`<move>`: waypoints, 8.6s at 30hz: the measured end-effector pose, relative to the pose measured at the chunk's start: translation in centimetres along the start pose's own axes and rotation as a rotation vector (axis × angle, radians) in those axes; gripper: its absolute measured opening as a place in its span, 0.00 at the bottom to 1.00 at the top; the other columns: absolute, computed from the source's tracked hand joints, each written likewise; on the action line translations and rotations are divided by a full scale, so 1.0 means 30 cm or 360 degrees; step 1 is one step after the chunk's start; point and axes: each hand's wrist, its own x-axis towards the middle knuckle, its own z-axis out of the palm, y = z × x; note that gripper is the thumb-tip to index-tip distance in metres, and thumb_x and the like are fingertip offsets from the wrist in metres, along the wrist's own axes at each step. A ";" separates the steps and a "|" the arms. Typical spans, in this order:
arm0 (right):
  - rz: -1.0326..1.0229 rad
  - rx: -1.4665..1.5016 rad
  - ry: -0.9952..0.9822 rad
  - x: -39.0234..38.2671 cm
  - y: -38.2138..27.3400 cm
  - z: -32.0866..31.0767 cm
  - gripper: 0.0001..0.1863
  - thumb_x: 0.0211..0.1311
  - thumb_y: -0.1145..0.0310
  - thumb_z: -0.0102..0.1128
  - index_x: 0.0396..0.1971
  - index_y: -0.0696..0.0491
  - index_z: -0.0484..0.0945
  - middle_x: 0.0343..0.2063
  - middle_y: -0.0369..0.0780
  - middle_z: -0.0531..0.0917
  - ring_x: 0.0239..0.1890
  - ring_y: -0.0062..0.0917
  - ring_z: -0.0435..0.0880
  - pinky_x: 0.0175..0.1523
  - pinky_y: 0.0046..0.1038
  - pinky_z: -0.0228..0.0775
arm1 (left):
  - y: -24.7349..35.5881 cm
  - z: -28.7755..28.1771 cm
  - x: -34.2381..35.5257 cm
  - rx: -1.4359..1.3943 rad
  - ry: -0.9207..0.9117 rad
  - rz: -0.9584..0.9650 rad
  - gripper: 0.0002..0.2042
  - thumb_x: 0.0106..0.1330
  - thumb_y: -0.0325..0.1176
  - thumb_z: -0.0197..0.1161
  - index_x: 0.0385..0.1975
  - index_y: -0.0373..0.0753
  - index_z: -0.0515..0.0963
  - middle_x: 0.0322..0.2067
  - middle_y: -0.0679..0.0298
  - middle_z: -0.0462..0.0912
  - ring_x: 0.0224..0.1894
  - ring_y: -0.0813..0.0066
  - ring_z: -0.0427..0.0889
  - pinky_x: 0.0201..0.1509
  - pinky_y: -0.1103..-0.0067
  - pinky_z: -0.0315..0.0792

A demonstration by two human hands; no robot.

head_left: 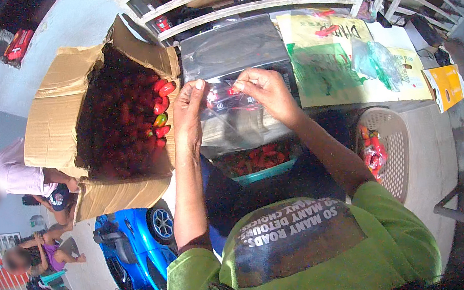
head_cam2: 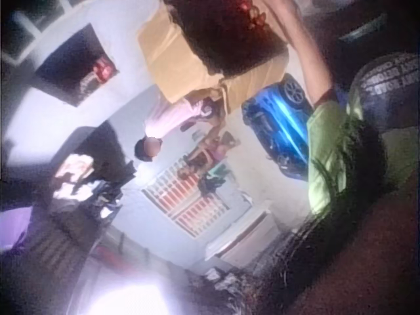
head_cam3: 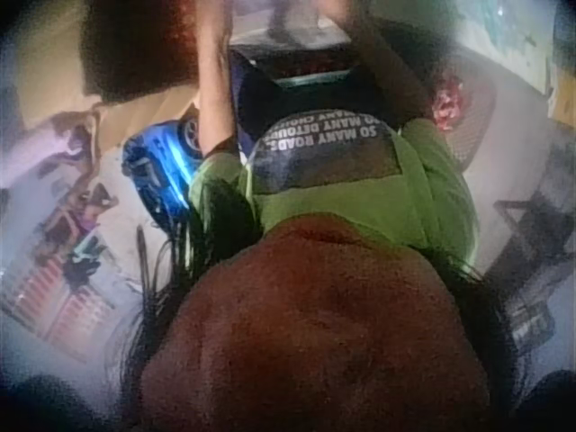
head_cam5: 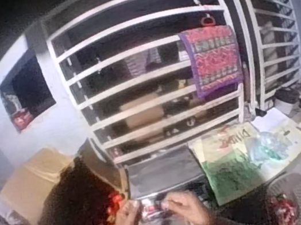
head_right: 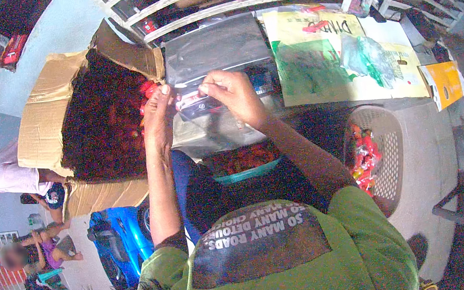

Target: The person selects red and green peppers from a cardboard box, places them on a digital scale, and then transfers them into a plastic bag. The process is repeated multiple times to fill the bag with peppers.

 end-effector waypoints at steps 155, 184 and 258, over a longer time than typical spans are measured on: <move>0.0826 -0.0314 -0.0685 -0.393 0.631 -0.096 0.16 0.59 0.58 0.52 0.29 0.57 0.77 0.22 0.35 0.77 0.24 0.19 0.72 0.30 0.26 0.65 | -0.227 -0.830 0.299 0.2295 0.1213 -0.0539 0.13 0.63 0.37 0.51 0.34 0.34 0.77 0.29 0.48 0.79 0.31 0.50 0.79 0.35 0.63 0.73; 0.0859 -0.0115 -0.0393 -0.637 1.187 -0.164 0.18 0.59 0.53 0.58 0.43 0.49 0.80 0.38 0.38 0.82 0.39 0.23 0.79 0.49 0.30 0.69 | -0.234 -1.066 0.446 0.2392 0.0622 -0.1271 0.17 0.62 0.43 0.54 0.38 0.33 0.77 0.31 0.49 0.81 0.32 0.55 0.80 0.37 0.66 0.73; 0.1035 -0.2222 0.1133 0.360 1.127 -1.578 0.19 0.54 0.53 0.54 0.35 0.52 0.80 0.34 0.45 0.82 0.38 0.37 0.82 0.40 0.42 0.74 | -0.242 0.121 0.169 0.1785 0.0100 0.0571 0.25 0.50 0.31 0.67 0.51 0.39 0.72 0.57 0.49 0.63 0.57 0.53 0.65 0.61 0.64 0.59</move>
